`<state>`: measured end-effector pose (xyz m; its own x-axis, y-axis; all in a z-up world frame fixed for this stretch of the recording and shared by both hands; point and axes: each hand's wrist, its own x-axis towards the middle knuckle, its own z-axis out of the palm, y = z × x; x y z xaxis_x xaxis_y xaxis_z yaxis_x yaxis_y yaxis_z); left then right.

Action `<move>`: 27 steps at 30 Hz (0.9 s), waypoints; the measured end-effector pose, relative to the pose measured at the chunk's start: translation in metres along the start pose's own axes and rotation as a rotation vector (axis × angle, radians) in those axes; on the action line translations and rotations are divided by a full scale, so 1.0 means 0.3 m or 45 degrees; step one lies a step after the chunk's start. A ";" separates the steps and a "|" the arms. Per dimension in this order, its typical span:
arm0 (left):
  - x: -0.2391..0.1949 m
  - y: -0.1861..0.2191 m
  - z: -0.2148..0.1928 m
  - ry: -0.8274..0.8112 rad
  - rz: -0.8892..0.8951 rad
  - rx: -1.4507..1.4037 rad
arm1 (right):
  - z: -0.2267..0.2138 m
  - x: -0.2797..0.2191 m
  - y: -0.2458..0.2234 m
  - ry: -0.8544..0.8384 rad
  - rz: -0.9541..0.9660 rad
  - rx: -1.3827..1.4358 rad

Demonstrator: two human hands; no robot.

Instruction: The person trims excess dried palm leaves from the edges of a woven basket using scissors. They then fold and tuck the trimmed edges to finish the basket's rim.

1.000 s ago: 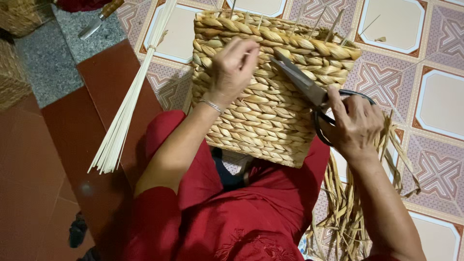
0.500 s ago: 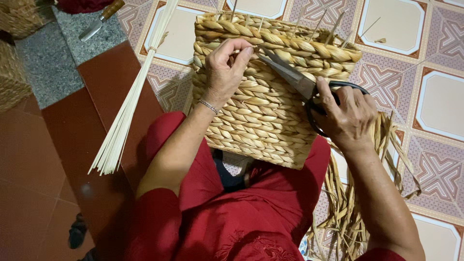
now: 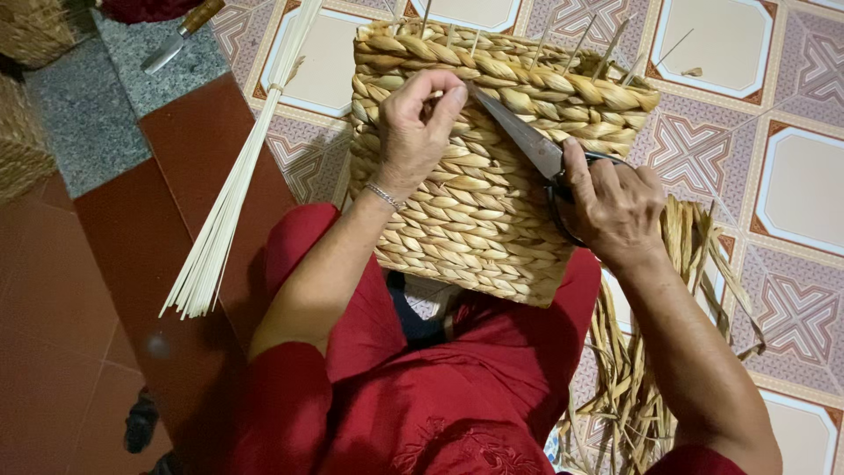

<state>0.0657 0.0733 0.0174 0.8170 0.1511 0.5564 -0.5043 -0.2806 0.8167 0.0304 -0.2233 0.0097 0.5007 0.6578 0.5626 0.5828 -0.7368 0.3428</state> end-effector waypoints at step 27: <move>-0.140 -0.177 -0.163 -0.263 0.646 0.815 | -0.132 -0.067 -0.144 -0.019 0.069 0.199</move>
